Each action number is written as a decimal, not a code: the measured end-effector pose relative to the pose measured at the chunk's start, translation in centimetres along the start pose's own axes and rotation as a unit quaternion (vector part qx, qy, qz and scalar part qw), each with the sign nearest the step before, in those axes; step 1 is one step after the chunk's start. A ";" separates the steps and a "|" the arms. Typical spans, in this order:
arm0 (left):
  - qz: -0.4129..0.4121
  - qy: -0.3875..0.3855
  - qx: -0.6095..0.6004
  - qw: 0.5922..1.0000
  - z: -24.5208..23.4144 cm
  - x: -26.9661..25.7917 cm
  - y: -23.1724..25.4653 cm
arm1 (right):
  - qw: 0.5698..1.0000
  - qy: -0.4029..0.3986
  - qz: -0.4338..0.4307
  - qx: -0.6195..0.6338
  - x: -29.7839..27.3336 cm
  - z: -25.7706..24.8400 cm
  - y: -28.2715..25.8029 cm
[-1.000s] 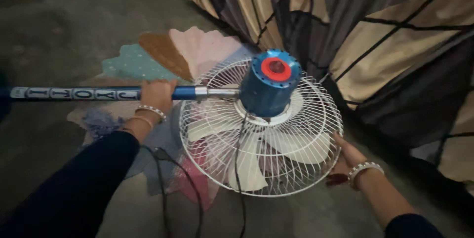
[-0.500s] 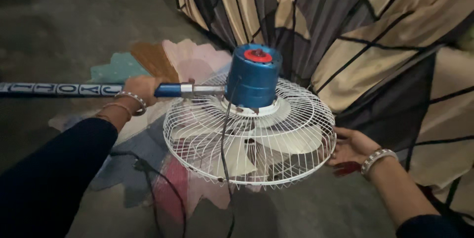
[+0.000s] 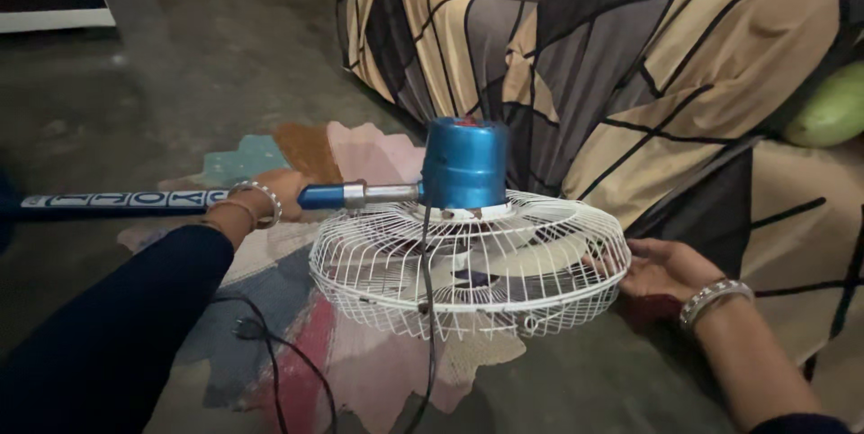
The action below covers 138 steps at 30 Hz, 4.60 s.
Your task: The person sits on the floor and wipes the motor housing of a pedestal fan with a cloth, then removes the front grille guard, wipes the blades and grille, detaches the blade assembly from the motor, and unscrews the front nut from the blade hub.
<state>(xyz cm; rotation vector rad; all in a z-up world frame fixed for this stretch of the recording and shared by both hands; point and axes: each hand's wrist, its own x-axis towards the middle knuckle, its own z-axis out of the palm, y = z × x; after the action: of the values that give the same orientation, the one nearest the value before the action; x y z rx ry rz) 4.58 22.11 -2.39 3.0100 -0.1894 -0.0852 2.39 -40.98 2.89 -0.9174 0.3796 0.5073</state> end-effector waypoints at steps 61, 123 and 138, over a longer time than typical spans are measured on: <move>0.071 -0.276 -0.286 0.915 11.0 5.2 -6.2 | 0.968 0.132 -0.210 -0.029 3.8 2.3 -16.7; 0.171 0.542 -0.054 0.821 -10.1 -1.8 9.9 | 0.478 0.212 -0.362 -0.772 7.6 15.8 9.4; 0.078 0.195 -0.019 0.977 -0.3 -3.5 18.7 | 0.311 0.214 -0.389 -0.840 6.8 13.2 12.5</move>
<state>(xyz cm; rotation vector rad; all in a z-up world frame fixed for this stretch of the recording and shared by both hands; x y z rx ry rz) -1.14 4.22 0.40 2.8851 -0.3735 0.5056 2.18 -22.03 -1.40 -3.1420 -0.4346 -0.6380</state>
